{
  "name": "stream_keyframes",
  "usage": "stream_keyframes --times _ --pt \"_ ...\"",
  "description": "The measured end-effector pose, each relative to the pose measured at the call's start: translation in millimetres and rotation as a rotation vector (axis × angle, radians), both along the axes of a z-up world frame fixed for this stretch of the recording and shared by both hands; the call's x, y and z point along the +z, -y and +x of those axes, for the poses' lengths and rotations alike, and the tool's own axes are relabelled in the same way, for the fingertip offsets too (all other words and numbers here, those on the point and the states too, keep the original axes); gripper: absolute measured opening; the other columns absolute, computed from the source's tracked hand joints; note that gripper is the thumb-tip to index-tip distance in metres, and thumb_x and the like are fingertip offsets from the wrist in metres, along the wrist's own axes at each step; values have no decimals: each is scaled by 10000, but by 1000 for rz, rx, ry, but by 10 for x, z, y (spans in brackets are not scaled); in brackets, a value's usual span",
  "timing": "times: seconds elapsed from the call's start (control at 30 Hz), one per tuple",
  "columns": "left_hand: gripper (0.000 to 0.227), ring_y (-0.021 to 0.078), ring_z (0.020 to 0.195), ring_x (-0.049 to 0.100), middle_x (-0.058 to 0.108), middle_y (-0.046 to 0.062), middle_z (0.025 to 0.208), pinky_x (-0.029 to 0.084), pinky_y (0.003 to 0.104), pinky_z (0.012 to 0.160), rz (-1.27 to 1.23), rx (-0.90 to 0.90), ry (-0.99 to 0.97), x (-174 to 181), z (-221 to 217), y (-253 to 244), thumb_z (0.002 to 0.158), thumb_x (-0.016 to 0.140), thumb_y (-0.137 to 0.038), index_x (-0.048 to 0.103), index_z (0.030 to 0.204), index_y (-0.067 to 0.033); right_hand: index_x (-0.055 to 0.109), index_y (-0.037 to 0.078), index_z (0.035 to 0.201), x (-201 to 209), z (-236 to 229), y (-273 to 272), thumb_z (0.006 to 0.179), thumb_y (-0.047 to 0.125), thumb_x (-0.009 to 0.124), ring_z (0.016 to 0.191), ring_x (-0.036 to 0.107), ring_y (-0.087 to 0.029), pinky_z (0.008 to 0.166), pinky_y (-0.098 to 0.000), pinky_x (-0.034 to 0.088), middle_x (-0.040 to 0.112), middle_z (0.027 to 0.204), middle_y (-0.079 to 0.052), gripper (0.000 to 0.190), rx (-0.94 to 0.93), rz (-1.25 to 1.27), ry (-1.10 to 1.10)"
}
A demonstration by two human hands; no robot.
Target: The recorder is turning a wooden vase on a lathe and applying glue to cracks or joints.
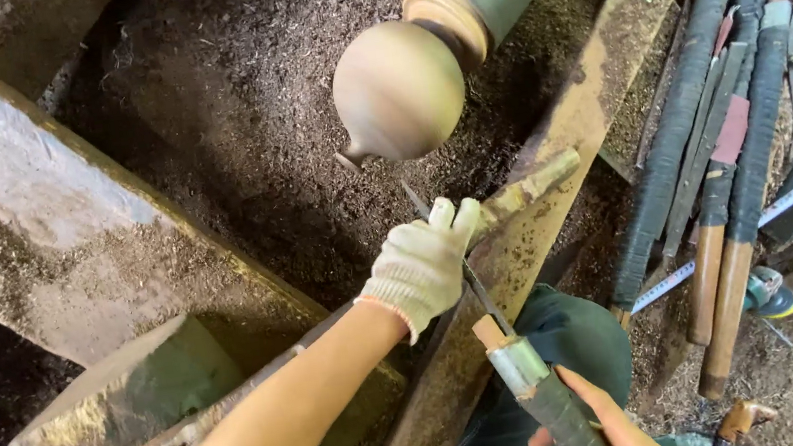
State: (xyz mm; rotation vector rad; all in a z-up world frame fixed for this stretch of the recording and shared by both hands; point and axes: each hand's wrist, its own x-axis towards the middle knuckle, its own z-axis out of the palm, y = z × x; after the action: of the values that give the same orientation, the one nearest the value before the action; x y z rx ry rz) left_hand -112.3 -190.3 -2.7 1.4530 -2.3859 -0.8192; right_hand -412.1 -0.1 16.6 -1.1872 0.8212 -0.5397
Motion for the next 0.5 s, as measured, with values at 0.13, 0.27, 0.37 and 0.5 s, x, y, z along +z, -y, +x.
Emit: stream_keyframes --times 0.13,0.27,0.37,0.5 --pt "499 326 822 693 548 217 1207 589 425 671 431 -25 71 97 20 244 808 653 -13 490 1278 -45 196 128 1642 -13 -96 -73 906 150 703 1043 693 -357 946 -386 512 662 1222 -294 894 -231 646 -96" --pt "275 371 919 675 597 222 1090 577 432 821 442 -65 65 -140 58 341 722 753 -146 650 960 -54 453 64 1595 123 467 25 840 31 754 1181 678 -276 964 -308 428 662 1299 -188 814 -176 -166 -705" --pt "275 378 917 679 608 203 1044 585 442 827 464 -80 48 -111 80 384 681 795 -193 663 873 -46 443 78 1580 -13 405 -108 790 -19 766 1071 721 -259 898 -332 499 654 1315 -176 858 -299 98 -661" --pt "376 384 914 672 584 200 1067 578 451 815 470 -63 43 -30 96 412 633 856 -244 656 884 -46 429 99 1556 -217 285 -261 717 -94 784 906 783 -233 798 -367 605 640 1338 -158 931 -469 465 -555"
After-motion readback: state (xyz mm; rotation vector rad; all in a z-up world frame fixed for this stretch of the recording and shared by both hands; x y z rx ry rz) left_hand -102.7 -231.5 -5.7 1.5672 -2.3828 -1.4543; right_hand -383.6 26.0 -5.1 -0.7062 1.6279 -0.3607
